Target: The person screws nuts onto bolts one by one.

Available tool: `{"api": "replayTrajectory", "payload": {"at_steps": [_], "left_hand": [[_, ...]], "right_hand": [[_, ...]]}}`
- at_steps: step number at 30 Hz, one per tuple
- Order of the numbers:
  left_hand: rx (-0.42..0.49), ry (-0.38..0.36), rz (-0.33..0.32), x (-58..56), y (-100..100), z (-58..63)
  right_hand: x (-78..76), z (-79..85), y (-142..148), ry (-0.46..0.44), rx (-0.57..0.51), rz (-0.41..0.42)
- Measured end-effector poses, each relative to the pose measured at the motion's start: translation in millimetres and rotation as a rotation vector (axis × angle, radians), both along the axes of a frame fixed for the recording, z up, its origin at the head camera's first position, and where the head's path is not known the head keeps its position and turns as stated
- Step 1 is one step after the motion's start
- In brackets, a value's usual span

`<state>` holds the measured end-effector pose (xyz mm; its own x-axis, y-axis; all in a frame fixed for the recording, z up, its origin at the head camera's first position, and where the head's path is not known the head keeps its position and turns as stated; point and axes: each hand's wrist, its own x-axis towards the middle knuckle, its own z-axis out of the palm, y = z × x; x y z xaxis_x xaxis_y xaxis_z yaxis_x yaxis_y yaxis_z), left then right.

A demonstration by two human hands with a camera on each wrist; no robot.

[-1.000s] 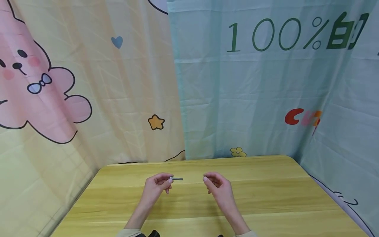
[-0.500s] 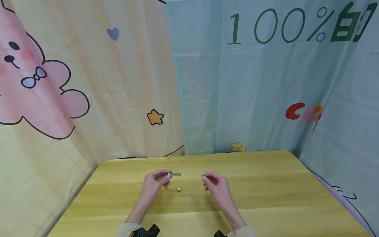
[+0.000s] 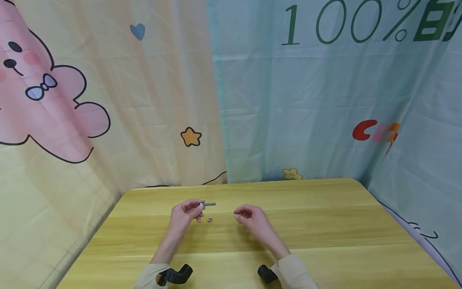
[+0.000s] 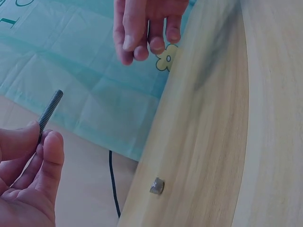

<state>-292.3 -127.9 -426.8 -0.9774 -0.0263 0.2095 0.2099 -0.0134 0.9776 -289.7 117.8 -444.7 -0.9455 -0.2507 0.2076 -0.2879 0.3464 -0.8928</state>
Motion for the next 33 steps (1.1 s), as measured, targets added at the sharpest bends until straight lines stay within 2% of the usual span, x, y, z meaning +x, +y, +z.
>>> {"api": "replayTrajectory", "payload": {"at_steps": [8, 14, 18, 24, 33], "left_hand": [[0.015, 0.002, -0.004, 0.7, -1.4, 3.9], [0.006, -0.011, -0.009, -1.1, -1.2, 3.1], [0.013, -0.009, -0.032, -1.3, 0.4, 3.3], [0.019, 0.009, -0.025, -0.4, -0.1, 4.8], [0.037, -0.027, -0.023, 1.9, -2.5, 5.8]], "right_hand": [[-20.4, -3.1, -22.9, 0.078, 0.142, 0.132], [-30.4, -1.3, -42.5, 0.077, 0.222, 0.22], [-37.2, -3.5, -54.2, 0.058, 0.257, 0.247], [-47.7, -8.1, -71.5, 0.052, 0.274, 0.27], [-55.6, -19.2, -87.5, 0.064, 0.272, 0.263]]}}
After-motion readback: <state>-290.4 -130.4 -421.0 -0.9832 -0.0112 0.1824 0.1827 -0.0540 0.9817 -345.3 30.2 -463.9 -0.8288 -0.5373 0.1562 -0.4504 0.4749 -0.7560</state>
